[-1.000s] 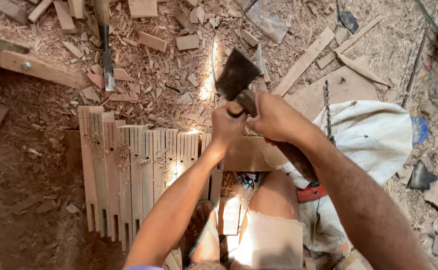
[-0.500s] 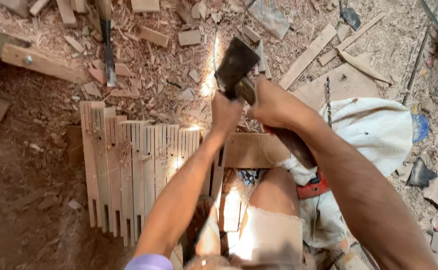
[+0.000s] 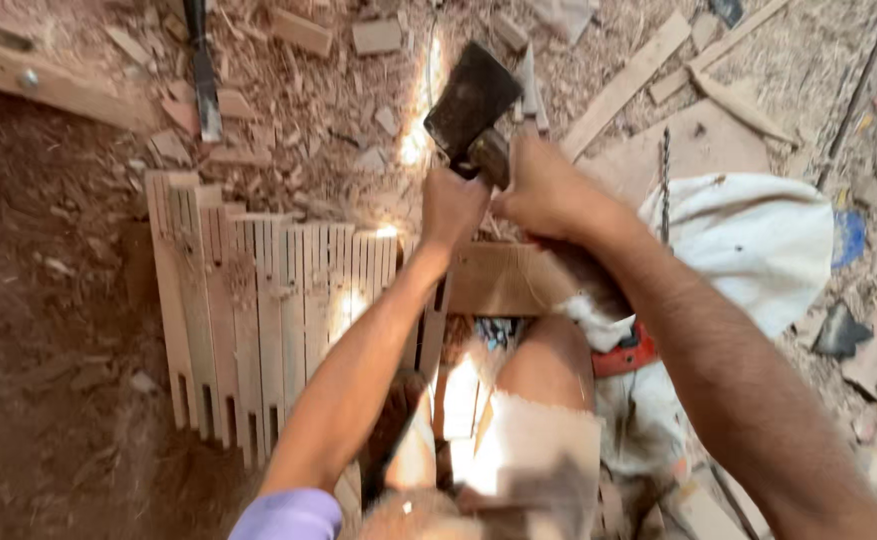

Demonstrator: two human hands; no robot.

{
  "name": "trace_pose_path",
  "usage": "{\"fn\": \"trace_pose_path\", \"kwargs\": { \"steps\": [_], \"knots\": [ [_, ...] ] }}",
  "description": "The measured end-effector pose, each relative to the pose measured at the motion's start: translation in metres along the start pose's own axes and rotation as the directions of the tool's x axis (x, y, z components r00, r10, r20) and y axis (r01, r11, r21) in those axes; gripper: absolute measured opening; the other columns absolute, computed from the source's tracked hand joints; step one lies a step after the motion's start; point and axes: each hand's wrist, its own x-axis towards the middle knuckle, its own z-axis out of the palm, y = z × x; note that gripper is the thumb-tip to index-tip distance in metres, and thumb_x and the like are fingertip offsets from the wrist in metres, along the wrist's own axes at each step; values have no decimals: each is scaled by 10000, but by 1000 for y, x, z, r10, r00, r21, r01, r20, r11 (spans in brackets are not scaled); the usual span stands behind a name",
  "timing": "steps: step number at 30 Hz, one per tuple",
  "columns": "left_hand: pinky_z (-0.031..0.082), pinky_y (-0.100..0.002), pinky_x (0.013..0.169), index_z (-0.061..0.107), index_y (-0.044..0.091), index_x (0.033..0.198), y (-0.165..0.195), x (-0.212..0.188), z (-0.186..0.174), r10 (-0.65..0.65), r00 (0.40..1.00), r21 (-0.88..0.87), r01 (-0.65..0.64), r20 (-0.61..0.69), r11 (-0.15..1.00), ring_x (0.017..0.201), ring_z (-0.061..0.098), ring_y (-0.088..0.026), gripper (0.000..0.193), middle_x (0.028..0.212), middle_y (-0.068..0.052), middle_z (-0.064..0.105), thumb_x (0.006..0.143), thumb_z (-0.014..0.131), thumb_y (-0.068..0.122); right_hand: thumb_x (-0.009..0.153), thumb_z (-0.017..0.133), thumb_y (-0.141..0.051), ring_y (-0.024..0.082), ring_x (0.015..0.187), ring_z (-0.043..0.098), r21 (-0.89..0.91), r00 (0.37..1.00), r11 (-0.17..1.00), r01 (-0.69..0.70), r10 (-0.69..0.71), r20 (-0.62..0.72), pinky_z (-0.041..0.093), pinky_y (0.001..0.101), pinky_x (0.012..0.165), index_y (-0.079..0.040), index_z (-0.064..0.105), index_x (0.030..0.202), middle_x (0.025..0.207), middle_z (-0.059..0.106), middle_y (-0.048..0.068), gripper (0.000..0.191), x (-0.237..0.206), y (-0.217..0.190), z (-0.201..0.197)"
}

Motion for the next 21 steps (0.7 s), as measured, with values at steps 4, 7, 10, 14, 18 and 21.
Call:
{"fn": "trace_pose_path", "kwargs": {
  "steps": [4,7,10,14,18,21],
  "knots": [
    [522,-396,613,700,-70,824,-9,26,2,323,929,-13,-331,-180,944,677,691,-171,303,685,-134,704,894,692,225,792,664,-51,213,402,610,51,1000,999,-10,9,13,453,370,350,75,564,929,546,605,150,212,12,51,10],
    [498,-400,524,685,-88,721,-13,57,4,-87,990,52,93,-115,994,535,650,-196,352,590,-146,674,879,703,226,817,647,-30,211,412,590,174,997,985,-18,31,-71,459,371,350,76,574,943,575,595,131,180,2,53,-8],
    [492,-414,505,687,-87,741,-14,58,6,-79,993,56,84,-82,995,547,630,-218,332,632,-148,672,895,690,207,868,656,-8,203,433,594,226,979,970,96,-51,-196,491,357,380,142,584,915,615,603,129,173,-2,24,-28],
    [445,-431,461,661,-51,726,-11,13,10,-47,998,-44,49,32,998,497,560,-233,283,637,-148,647,905,637,167,889,677,-79,185,415,570,80,986,986,-143,135,101,466,347,361,40,555,1050,629,636,111,235,12,11,-11],
    [540,-415,677,671,-34,860,-14,6,9,745,573,220,-722,-343,656,816,685,-264,171,820,-165,674,922,709,121,832,677,12,155,416,557,314,1000,949,-22,15,26,446,323,360,-75,499,1094,616,596,83,328,21,62,17],
    [443,-470,550,629,-80,764,-23,43,6,-184,982,188,188,-43,964,583,653,-366,369,737,-297,690,974,672,220,826,615,27,153,394,560,482,997,874,-68,72,10,454,320,353,54,590,851,568,573,82,45,-5,110,43]
  ]
}}
